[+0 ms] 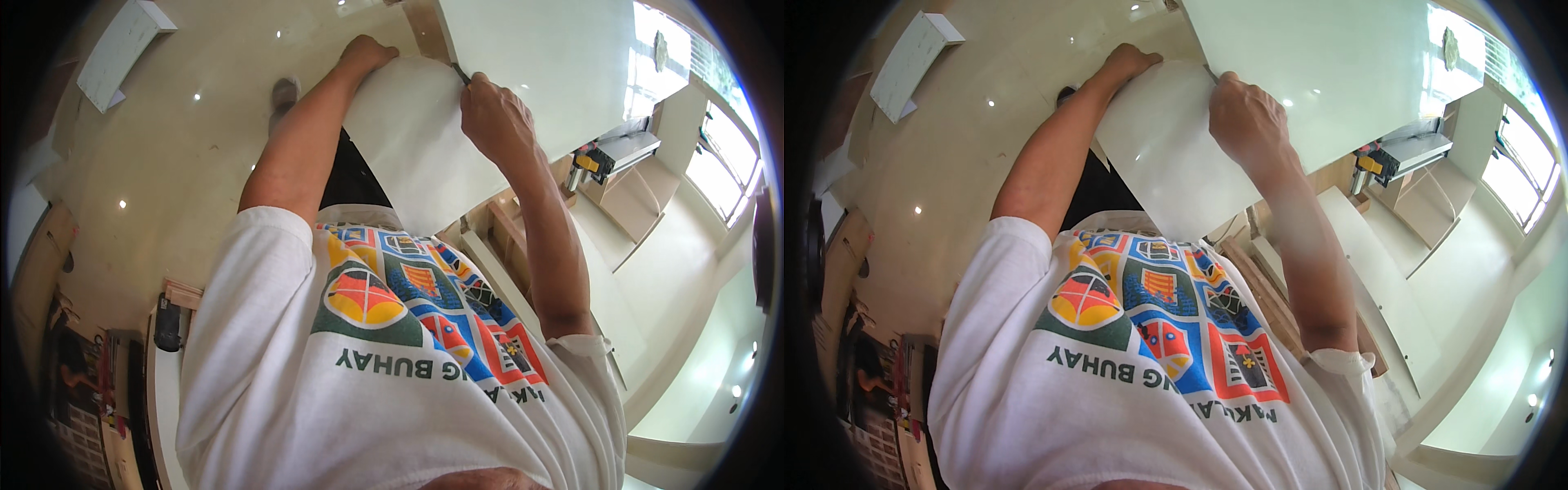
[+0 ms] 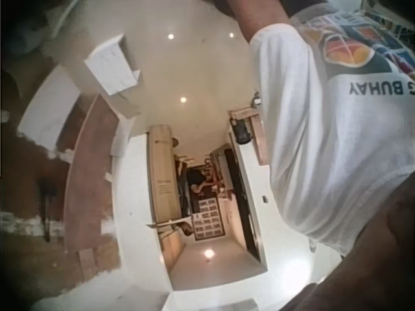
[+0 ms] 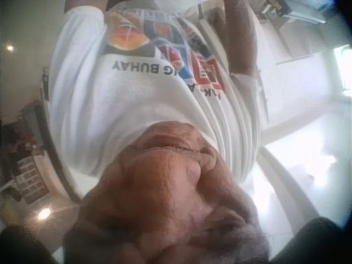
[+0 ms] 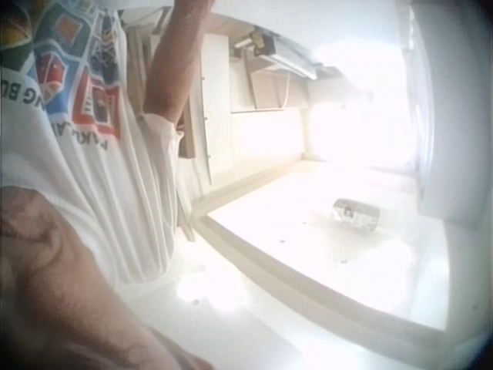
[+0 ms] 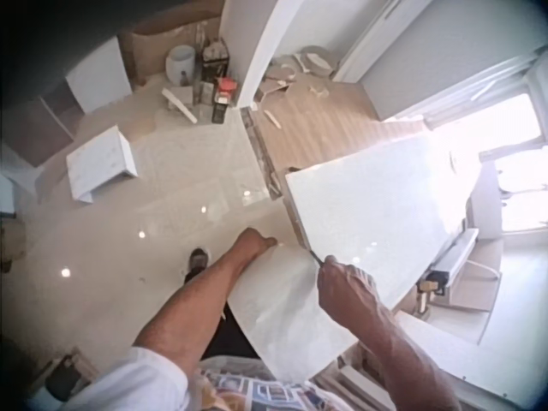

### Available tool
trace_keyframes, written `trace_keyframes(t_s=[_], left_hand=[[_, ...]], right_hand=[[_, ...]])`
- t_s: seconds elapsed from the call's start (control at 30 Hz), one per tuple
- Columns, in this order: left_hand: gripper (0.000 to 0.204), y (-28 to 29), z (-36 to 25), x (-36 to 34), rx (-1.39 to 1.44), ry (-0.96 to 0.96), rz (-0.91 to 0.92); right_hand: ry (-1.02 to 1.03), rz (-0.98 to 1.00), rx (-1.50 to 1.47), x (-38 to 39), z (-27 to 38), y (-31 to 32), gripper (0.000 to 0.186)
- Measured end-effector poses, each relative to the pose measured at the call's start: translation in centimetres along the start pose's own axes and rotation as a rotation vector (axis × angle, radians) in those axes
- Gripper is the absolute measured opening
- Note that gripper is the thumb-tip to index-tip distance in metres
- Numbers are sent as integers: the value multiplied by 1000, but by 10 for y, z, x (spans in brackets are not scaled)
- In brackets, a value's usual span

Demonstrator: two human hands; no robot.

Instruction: The person wipes a large white laminate panel with a cloth, then uses a utility knife to trim the edges of the panel. The person repositions the panel and continues trimming along different edges.

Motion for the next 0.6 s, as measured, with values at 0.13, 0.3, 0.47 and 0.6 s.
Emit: trace_keyframes(t_s=[0.13, 0.3, 0.47, 0.6], left_hand=[[61, -4, 2, -5, -35, -17, 24], [61, -6, -2, 1, 16, -25, -22], [69, -10, 8, -16, -23, -63, -53], [65, -8, 12, -17, -35, -20, -38]], right_hand=[[11, -20, 1, 0, -3, -4, 19], [-8, 2, -19, 15, -6, 1, 16], [-9, 16, 1, 15, -5, -1, 15], [-8, -25, -36, 9, -8, -15, 15]])
Point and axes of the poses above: each hand's wrist, its own x-axis away from the middle knuckle, its own y-axis out of the back of the hand, z = x × y, the point moved 3 cm from there along -x, towards the middle knuckle, and after that the axes turned 11 degrees about z, right-handed, at the moved point
